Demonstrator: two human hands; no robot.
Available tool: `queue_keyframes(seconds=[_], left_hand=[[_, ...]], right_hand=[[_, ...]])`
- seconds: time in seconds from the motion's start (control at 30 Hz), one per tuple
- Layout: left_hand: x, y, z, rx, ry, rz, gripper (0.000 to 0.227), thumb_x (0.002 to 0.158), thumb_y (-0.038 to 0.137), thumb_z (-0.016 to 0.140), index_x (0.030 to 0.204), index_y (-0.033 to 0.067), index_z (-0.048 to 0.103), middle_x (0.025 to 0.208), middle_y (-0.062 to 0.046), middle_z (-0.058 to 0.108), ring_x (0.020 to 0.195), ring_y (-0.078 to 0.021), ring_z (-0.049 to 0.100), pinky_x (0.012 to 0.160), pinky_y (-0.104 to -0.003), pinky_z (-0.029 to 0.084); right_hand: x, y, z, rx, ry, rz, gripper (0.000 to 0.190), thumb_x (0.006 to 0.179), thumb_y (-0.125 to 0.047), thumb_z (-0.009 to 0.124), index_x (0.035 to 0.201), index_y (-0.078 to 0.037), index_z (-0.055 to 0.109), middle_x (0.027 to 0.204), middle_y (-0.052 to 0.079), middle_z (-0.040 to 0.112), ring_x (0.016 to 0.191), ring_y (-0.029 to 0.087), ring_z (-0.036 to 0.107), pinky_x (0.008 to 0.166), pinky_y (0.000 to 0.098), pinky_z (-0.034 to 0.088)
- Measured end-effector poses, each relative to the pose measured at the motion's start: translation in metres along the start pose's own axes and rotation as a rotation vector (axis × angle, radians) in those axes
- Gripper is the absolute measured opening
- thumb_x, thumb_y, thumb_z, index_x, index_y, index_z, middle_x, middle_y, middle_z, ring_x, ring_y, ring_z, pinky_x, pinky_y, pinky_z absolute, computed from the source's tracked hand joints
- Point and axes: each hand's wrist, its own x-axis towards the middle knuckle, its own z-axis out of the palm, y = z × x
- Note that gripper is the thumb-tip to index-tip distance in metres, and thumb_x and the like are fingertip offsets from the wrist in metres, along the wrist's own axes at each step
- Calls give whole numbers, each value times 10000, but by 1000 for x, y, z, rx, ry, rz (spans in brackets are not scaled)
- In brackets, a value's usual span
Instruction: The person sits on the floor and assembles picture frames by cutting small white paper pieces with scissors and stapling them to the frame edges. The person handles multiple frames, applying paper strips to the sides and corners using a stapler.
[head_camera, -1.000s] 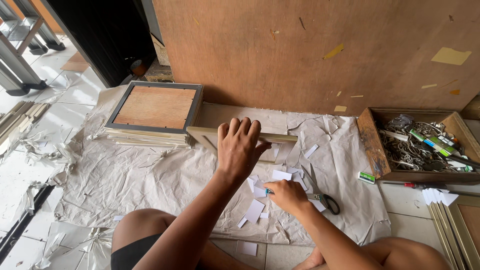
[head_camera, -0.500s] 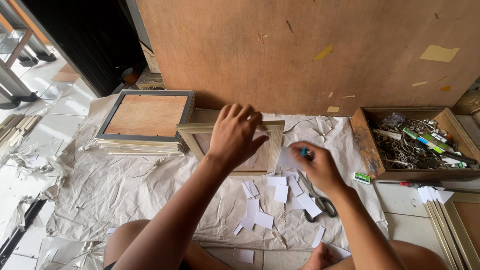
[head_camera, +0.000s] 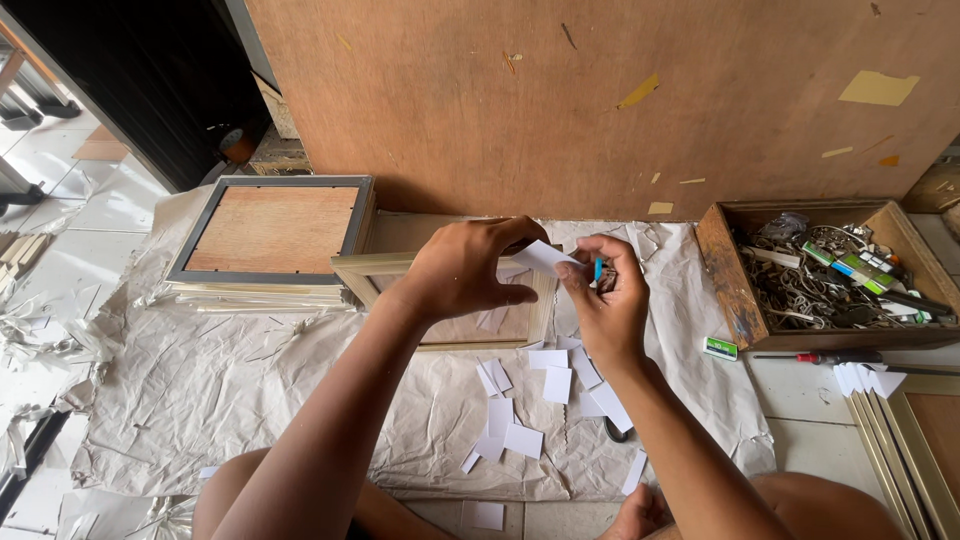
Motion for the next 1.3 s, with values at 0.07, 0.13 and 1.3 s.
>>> queue_keyframes(seconds=[0.07, 0.13, 1.3], left_hand=[[0, -4, 3, -35, 32, -18, 519, 817, 386, 918, 1263, 227, 703, 1119, -75, 824, 1096, -431, 789, 938, -627, 630], [1, -6, 8, -73, 62, -37, 479, 826, 396, 908, 1233, 235, 712, 1098, -64, 823, 1081, -418, 794, 921, -617, 634], [-20, 15, 16, -63, 197, 40, 400, 937, 389, 878, 1305, 307, 744, 1203, 44, 854, 1074, -304, 832, 894, -535, 661]], right_hand=[[4, 2, 0, -6, -3, 9, 332, 1033, -131, 881, 1293, -38, 698, 986, 66, 715, 836, 86, 591, 791, 273, 524], [4, 7, 0, -13, -7, 21, 321, 1022, -134, 898, 1257, -49, 696, 976, 64, 727, 828, 74, 606, 766, 260, 523], [-24, 8, -9, -217, -156, 68, 288, 1016, -263, 885, 1221, -75, 814, 1161, 58, 728, 1054, 193, 701, 988, 387, 560]])
